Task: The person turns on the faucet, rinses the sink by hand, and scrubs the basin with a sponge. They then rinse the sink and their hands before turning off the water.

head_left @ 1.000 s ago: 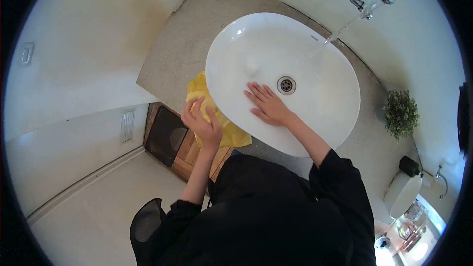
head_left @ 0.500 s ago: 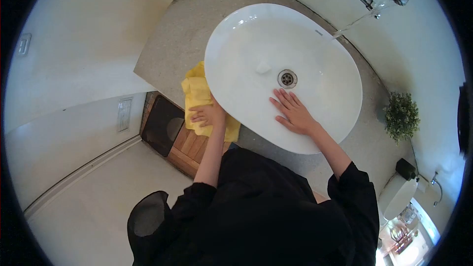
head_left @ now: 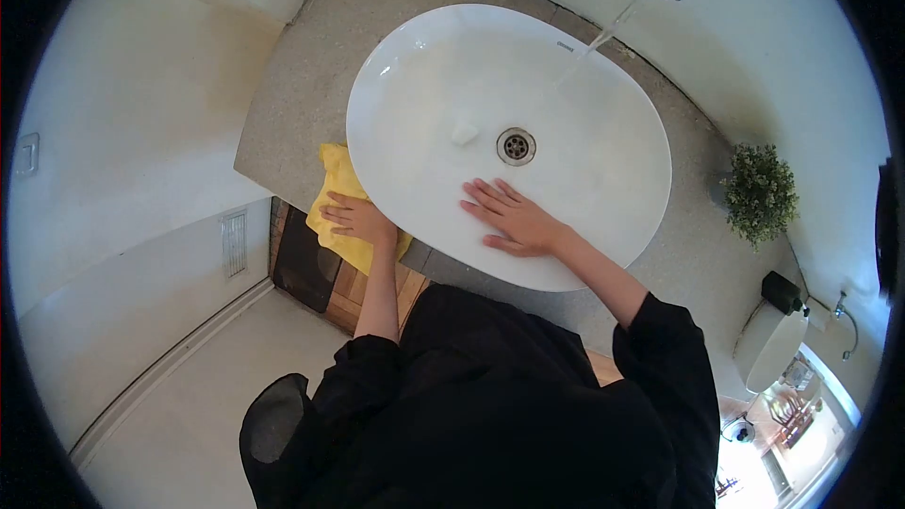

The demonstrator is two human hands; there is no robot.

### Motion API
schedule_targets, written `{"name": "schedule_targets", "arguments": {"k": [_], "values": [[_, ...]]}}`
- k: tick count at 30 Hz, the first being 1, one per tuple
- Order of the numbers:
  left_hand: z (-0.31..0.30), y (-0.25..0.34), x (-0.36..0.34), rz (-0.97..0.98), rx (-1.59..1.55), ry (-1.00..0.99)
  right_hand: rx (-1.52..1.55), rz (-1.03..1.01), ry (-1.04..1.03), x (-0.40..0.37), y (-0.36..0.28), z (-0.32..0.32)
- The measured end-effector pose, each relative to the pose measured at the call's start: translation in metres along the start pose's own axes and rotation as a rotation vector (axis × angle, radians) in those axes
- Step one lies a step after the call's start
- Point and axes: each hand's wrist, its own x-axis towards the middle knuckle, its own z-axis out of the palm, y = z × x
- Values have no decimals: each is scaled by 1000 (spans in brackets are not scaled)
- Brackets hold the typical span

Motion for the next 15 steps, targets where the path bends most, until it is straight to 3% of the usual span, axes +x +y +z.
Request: {"name": "schedule_targets", "arguments": {"k": [7,11,15], "values": [[-11,-19,51,360,-189,9,60,-52,278,109,4,21],[-6,-30,98,601,-197,50,-271,53,473,143,4,4],[-5,-34,139,693,-175,46,-423,142,555,143,27,-5]]}}
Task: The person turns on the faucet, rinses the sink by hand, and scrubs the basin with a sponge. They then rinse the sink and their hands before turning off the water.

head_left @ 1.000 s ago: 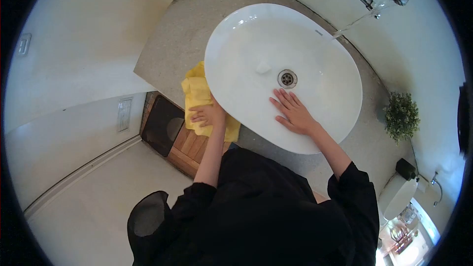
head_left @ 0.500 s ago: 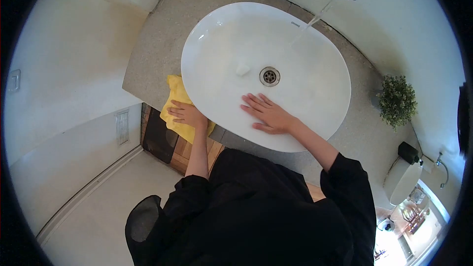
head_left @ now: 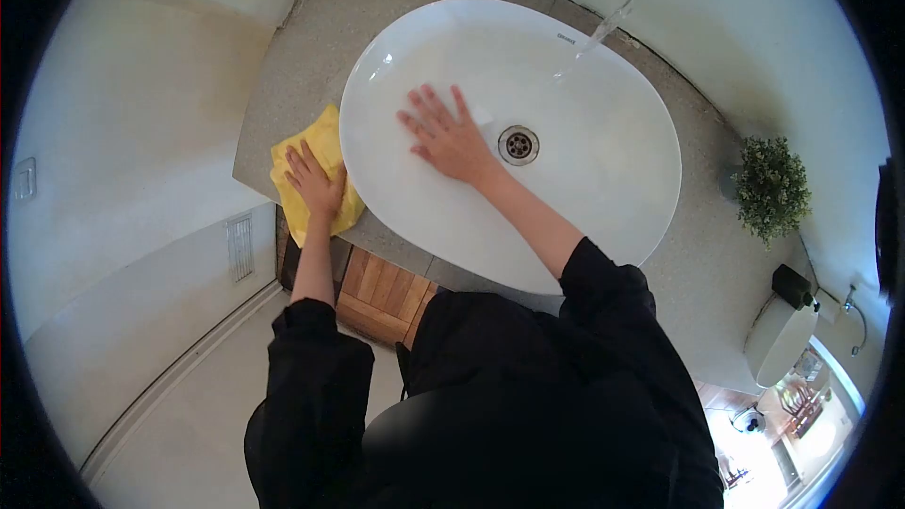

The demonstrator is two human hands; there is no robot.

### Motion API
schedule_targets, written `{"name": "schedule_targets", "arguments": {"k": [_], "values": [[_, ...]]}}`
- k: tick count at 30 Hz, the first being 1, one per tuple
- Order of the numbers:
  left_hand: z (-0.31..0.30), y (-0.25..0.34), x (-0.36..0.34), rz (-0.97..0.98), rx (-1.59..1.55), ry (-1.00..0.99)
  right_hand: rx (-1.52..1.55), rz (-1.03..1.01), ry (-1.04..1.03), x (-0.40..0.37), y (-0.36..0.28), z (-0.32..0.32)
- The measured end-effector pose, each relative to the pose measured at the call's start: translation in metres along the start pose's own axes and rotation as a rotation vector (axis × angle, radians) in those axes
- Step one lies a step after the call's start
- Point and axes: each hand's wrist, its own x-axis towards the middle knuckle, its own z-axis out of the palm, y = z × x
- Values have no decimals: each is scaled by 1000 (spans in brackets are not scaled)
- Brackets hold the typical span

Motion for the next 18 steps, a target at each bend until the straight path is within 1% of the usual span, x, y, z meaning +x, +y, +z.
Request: {"name": "schedule_targets", "arguments": {"k": [1,2,5,8,11,13,15,18], "values": [[1,-5,5,-1,3,-3,-46,25,3,-1,8,4],[1,-5,11,-1,5,-3,-144,66,56,-2,17,9],[-1,-3,9,-4,27,17,-400,49,-26,-10,49,1],[-3,3,8,-78,15,-2,-374,125,-39,-28,77,-28],[-5,12,-2,-193,-28,25,-451,154,-50,-55,98,-54],[-3,17,-18,-198,-37,38,-386,149,-56,-72,111,-63],[-6,25,-33,-192,-53,37,-308,164,-97,-86,108,-78],[-12,52,-71,-192,-68,12,-268,199,-107,-100,100,-87]]}}
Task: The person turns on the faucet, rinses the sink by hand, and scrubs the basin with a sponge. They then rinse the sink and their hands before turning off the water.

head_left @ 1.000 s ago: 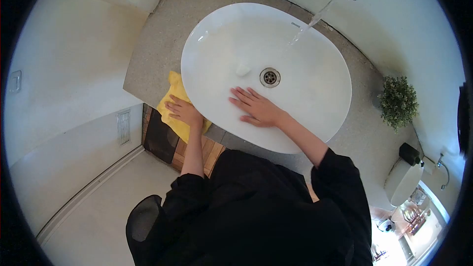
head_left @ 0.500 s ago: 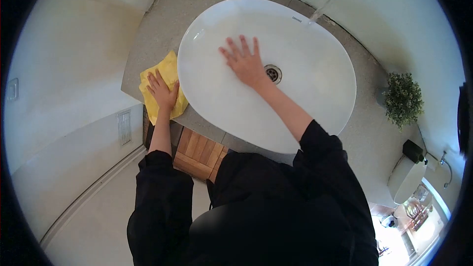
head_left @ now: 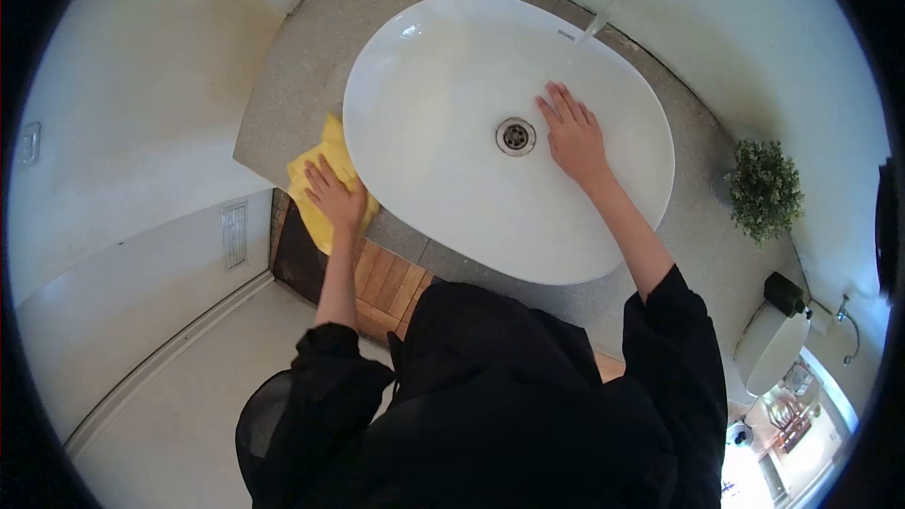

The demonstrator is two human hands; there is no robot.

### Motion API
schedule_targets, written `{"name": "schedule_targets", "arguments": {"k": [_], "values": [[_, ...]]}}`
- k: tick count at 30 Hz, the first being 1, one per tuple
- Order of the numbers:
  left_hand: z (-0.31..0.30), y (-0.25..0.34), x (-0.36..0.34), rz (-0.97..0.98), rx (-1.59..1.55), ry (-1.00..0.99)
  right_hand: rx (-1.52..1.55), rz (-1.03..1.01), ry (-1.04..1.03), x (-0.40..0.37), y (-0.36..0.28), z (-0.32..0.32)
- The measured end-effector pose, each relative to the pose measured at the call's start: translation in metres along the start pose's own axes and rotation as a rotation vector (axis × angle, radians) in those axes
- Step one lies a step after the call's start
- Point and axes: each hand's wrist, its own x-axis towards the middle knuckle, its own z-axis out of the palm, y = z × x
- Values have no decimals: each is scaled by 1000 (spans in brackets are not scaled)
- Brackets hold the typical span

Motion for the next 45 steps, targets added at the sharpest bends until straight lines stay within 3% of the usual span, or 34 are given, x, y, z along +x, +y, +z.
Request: {"name": "schedule_targets", "arguments": {"k": [6,11,14,17,21,25,28,32,35,37,39,43,45], "values": [[6,27,-43,-101,11,24,48,216,-291,-41,-31,-12],[3,-19,27,123,68,-26,-68,136,-108,-54,-35,-13],[5,-47,86,112,90,5,-62,130,37,-30,-24,-3],[7,-43,123,-100,83,4,-36,109,120,-1,-12,19],[13,-39,104,-77,48,43,-4,119,231,42,-28,30],[8,-3,31,134,55,-4,73,170,173,80,-68,28],[-4,21,-10,65,-13,-90,189,99,127,88,-99,43],[-46,0,21,-232,-1124,62,321,-20,38,52,-127,52],[-114,65,40,131,-645,195,475,-144,-61,9,-123,34],[-119,108,53,483,-332,105,469,-247,-153,-11,-106,19],[-110,168,58,697,-126,-43,468,-374,-234,-26,-80,10],[-35,239,75,1059,-143,-107,336,-492,-378,-56,-28,-10],[-13,262,94,1176,-146,-79,199,-337,-380,-65,-9,-24]]}}
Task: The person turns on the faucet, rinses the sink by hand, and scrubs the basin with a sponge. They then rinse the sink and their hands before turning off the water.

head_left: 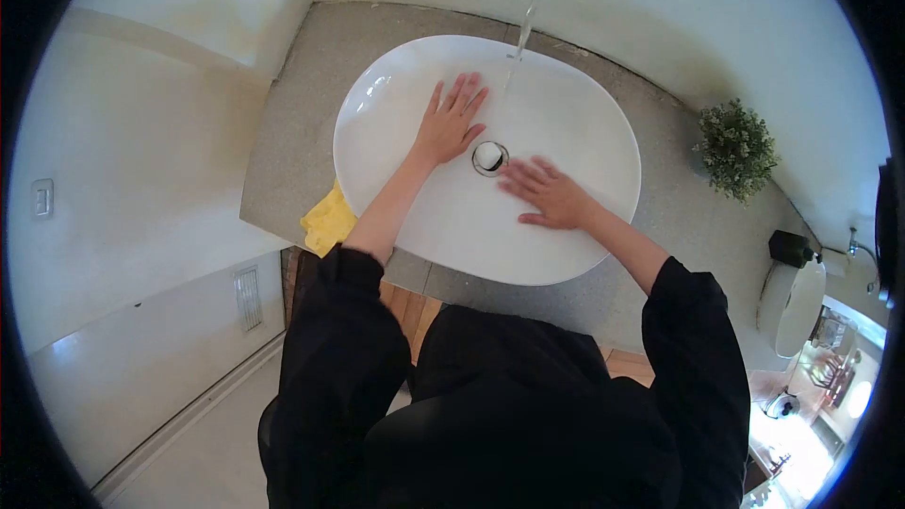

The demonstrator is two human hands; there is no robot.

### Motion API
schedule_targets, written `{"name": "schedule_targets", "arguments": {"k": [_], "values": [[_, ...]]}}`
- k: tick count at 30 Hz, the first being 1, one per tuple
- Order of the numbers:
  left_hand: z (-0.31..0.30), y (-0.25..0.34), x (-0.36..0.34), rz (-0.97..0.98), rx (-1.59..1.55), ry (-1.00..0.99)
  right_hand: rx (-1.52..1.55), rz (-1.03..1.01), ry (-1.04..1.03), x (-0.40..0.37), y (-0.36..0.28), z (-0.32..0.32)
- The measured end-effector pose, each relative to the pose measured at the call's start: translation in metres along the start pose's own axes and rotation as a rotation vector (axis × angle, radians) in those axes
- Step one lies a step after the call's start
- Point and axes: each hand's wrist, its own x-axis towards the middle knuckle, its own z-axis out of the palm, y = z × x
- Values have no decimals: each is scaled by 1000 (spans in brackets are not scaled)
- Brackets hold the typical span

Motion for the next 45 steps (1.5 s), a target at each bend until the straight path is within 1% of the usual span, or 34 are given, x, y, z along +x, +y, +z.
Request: {"name": "schedule_targets", "arguments": {"k": [1,4,7,10,13,16,19,20,21,22,23,25,27,28,29,31,34,35,36,38,41,43,44,45], "values": [[8,-1,10,58,8,8,-52,88,-1,-5,6,-5],[28,11,29,72,-1,120,-216,481,143,-6,26,-10],[25,11,33,307,115,-145,-320,620,388,14,45,-10],[17,-2,30,288,-76,-112,-316,597,546,53,63,-6],[10,-30,6,11,115,25,-361,615,452,103,62,-21],[-18,-54,-30,-213,153,50,-221,405,618,162,70,-15],[-30,-47,-69,-298,297,-127,-38,186,662,220,53,-6],[-35,-34,-86,-333,291,-247,19,125,630,236,41,-2],[-41,-17,-103,-370,284,-363,72,129,637,249,23,2],[-46,4,-118,-384,244,-535,125,134,642,257,2,6],[-51,24,-130,-396,200,-706,144,167,654,263,-15,12],[-82,61,-128,-376,35,-955,183,234,674,266,-45,25],[-84,74,-133,-334,-126,-1017,255,36,570,252,-74,38],[-84,76,-132,-304,-203,-1043,284,-58,520,247,-78,38],[-82,74,-130,-301,-214,-1059,290,-107,493,243,-73,36],[-73,76,-130,-343,-168,-1011,302,-207,446,242,-60,29],[-61,74,-130,-376,-133,-966,28,-203,390,243,-13,9],[-57,72,-129,-382,-130,-955,-59,-125,374,239,3,-2],[-54,71,-126,-382,-104,-900,-143,-48,353,232,18,-14],[-48,66,-119,-382,-58,-795,-188,-126,343,217,54,-27],[-42,47,-101,-415,45,-692,-301,-77,389,182,86,-44],[-14,14,-99,-449,147,-372,-443,-5,318,158,99,-51],[-16,0,-88,-483,215,-271,-515,35,284,147,105,-54],[-16,-13,-76,-517,278,-170,-699,126,235,132,101,-64]]}}
